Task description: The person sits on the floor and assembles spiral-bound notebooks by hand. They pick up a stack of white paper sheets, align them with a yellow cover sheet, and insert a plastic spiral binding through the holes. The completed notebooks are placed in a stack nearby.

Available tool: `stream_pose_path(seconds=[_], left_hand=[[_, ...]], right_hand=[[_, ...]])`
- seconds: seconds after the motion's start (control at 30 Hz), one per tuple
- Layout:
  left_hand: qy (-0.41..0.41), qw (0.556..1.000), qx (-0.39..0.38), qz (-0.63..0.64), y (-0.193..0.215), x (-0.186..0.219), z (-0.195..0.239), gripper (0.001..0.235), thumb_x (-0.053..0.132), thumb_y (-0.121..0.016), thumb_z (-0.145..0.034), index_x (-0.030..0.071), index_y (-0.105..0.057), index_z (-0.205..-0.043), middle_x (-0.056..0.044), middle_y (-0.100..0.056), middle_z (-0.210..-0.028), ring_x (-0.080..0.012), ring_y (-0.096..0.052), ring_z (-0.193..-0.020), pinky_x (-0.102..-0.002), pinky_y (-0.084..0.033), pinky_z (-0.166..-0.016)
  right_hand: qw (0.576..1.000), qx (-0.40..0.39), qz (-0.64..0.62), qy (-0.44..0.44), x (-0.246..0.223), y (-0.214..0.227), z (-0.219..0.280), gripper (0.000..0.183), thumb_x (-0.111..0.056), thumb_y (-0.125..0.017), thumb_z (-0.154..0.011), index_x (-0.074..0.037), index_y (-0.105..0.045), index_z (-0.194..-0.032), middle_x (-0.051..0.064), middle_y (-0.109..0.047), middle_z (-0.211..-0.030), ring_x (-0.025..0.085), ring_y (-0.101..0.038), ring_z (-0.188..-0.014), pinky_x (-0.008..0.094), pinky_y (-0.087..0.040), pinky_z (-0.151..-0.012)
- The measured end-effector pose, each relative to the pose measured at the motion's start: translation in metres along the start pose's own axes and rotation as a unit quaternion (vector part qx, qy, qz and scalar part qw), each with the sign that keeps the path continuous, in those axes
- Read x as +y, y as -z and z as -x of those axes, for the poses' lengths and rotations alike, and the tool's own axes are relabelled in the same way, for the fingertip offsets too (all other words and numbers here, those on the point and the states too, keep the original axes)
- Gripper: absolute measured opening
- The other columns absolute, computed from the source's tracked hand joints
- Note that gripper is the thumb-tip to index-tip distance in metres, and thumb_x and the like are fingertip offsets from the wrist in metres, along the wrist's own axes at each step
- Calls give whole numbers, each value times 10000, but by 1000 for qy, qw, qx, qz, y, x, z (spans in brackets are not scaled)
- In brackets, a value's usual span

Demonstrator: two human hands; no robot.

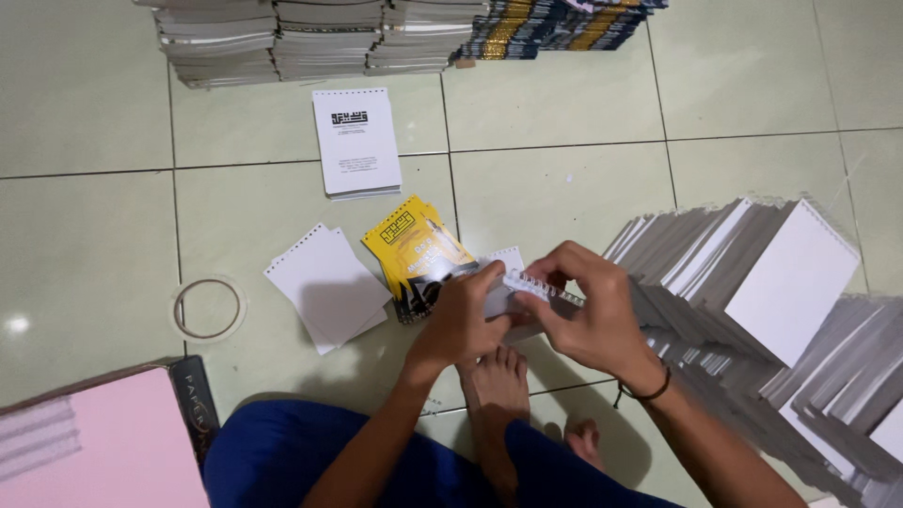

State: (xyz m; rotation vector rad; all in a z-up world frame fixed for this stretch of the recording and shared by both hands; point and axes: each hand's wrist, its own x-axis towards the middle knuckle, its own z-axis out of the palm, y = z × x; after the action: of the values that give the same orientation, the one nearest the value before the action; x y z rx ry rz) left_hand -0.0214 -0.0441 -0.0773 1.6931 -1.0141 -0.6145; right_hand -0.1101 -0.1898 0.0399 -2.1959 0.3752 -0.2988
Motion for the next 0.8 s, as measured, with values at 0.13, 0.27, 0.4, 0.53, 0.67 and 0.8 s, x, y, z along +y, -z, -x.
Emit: stream_pose_path(seconds=[0.13, 0.27, 0.4, 0.53, 0.67, 0.8], left_hand=[[-4, 1000, -13, -28, -7, -1, 0, 562, 162, -753, -691, 58, -586, -1217, -171, -679, -804, -460, -700, -793, -557, -519, -706], [-4, 1000, 4, 9, 9, 15, 0, 437, 147, -763, -658, 124, -579, -1054, -141, -649, -715, -432, -697, -721, -474, -510, -672], [-10, 999, -3, 37, 6, 15, 0, 383, 92, -805, -665, 123, -548, -948, -182, -588, -618, -466, -672, -664, -441, -492, -604], [-19, 998, 11, 56, 7, 30, -5, 390, 154, -846, -718, 89, -530, -937, -226, -571, -602, -473, -664, -626, -447, -467, -576], [-31, 996, 59, 55, -24, -7, -2, 467, 242, -900, -710, 53, -600, -1015, -196, -624, -651, -431, -688, -672, -447, -507, -630], [24, 984, 134, 113, -41, -13, 0, 627, 227, -867, -807, -156, -579, -1211, -289, -693, -857, -470, -706, -832, -519, -514, -837]], right_hand=[[999, -5, 0, 39, 1, -6, 1, 166, -89, -881, -749, -30, -749, -830, 102, -633, -671, 234, -606, -570, 348, -523, -599], [995, 51, 17, 87, 7, -10, 5, 156, -127, -864, -792, -36, -741, -824, 90, -626, -685, 241, -603, -572, 328, -507, -574], [998, 20, -9, 58, -10, 10, 0, 209, -96, -877, -754, -35, -741, -900, 89, -665, -709, 227, -657, -612, 326, -547, -592], [996, -83, 17, 27, -10, 32, 3, 163, 5, -820, -705, 13, -732, -842, 182, -683, -692, 336, -665, -598, 427, -539, -596], [998, -16, 46, 41, 3, 34, 10, 134, -32, -851, -722, -37, -766, -826, 129, -674, -696, 292, -673, -615, 370, -543, -612], [989, 143, -24, 9, 34, 27, -3, 336, -83, -932, -779, -16, -734, -1043, 137, -723, -863, 258, -720, -814, 358, -575, -789]])
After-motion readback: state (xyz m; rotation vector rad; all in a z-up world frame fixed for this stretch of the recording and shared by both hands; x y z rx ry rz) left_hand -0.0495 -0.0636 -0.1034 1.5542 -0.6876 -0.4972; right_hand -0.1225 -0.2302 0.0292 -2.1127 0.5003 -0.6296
